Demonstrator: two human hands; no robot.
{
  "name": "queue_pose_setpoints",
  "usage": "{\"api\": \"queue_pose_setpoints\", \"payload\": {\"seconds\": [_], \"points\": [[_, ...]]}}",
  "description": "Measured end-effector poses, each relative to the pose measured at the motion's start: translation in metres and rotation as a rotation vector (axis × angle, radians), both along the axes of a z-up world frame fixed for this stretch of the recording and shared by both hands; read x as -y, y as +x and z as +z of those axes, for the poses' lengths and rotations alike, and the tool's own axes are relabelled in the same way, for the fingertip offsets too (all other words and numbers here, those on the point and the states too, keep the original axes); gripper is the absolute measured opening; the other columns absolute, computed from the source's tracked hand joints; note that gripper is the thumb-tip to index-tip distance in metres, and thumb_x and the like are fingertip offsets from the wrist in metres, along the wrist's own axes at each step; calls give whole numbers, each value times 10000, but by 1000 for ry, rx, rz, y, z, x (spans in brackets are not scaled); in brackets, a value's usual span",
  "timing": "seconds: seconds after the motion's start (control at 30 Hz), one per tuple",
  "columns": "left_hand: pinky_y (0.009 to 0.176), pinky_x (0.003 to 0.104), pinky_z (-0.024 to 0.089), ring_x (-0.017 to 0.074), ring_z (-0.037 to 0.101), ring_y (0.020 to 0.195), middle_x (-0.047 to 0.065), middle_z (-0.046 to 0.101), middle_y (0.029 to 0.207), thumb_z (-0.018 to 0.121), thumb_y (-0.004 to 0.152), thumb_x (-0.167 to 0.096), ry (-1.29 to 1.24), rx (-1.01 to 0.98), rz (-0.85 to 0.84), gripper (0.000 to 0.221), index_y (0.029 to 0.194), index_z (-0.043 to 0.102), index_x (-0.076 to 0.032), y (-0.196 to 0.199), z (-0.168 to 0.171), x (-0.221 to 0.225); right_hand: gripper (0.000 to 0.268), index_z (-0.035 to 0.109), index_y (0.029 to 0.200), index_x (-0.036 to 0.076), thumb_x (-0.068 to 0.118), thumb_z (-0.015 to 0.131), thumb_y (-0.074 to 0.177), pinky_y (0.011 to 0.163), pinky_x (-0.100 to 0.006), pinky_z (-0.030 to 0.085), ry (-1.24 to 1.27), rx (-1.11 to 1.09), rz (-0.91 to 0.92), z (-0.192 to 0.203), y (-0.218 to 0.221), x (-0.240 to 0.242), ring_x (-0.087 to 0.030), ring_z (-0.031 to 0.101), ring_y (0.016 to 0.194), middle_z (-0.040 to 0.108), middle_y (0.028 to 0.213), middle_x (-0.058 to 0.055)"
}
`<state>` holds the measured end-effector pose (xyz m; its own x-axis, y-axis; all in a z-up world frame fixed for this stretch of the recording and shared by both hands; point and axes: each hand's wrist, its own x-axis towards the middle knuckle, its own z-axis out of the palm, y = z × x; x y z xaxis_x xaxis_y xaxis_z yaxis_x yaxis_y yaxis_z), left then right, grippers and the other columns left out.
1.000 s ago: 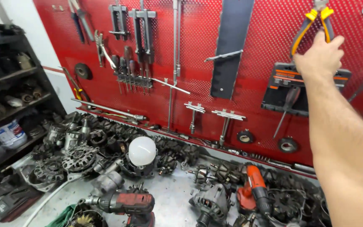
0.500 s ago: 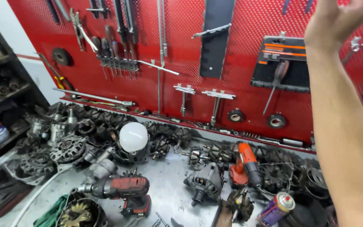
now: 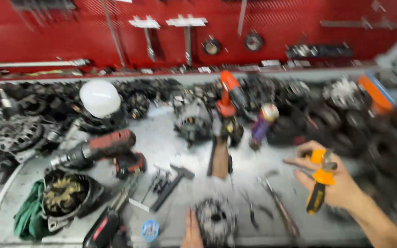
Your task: The person holds an alternator and uses a screwdriver to adjust internal components, then switches to pliers to manipulate small parts. The alternator is rotated and inspected throughout the process.
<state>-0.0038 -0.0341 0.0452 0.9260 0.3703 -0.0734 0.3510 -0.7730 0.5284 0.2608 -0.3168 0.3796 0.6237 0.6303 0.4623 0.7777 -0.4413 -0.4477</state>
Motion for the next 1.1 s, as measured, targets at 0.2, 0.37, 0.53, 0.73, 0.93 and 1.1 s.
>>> {"api": "queue_pose_setpoints", "payload": {"seconds": [0.2, 0.37, 0.53, 0.73, 0.93, 1.1], "points": [[1058, 465, 420, 496, 425, 1309, 309, 95, 1657, 868, 666, -416, 36, 109, -171, 1201, 1544, 200, 59, -49, 138, 12, 252, 871, 951, 112, 110, 753, 729, 775, -317, 509, 84, -453, -375, -131, -217, 108, -183, 623, 883, 687, 1132, -30], [1077, 483, 411, 449, 436, 1349, 235, 443, 1520, 852, 696, -399, -24, 246, -252, 942, 1444, 450, 9, -92, 190, 32, 189, 881, 870, 11, 9, 723, 766, 531, -241, 406, 278, -598, -281, -147, -333, 91, -106, 535, 595, 665, 922, -16], [1021, 273, 489, 159, 642, 1149, 114, 691, 1309, 570, 957, -399, -1178, -96, -523, 580, 1343, 592, 33, -147, 229, 82, 217, 836, 921, 92, 81, 753, 720, 557, -272, 529, 195, -546, -236, -102, -404, 15, -151, 671, 615, 793, 841, -20], [736, 203, 507, 79, 582, 785, 7, 690, 906, 708, 911, -215, -1291, 30, -261, 319, 1167, 702, -24, -170, 217, 93, 128, 701, 784, 22, 28, 724, 659, 846, -312, 510, 431, -616, -180, -108, -420, 0, -224, 695, 921, 774, 1071, -115], [789, 252, 537, 106, 622, 872, 36, 697, 1035, 542, 1007, -315, -1211, 137, -303, 389, 1274, 619, -43, -168, 233, 86, 579, 532, 1382, 124, 169, 469, 809, 837, -569, 419, 1201, -1504, -175, -111, -412, -37, -372, 533, 1146, 585, 1378, -174], [905, 313, 514, 188, 612, 964, 121, 636, 1110, 402, 1042, -391, -1045, 133, -300, 454, 1231, 527, 3, -158, 234, 83, 585, 549, 1473, 92, 40, 494, 893, 736, -299, 442, 1087, -1582, -243, -127, -403, -48, -192, 610, 899, 675, 1121, -131]]}}
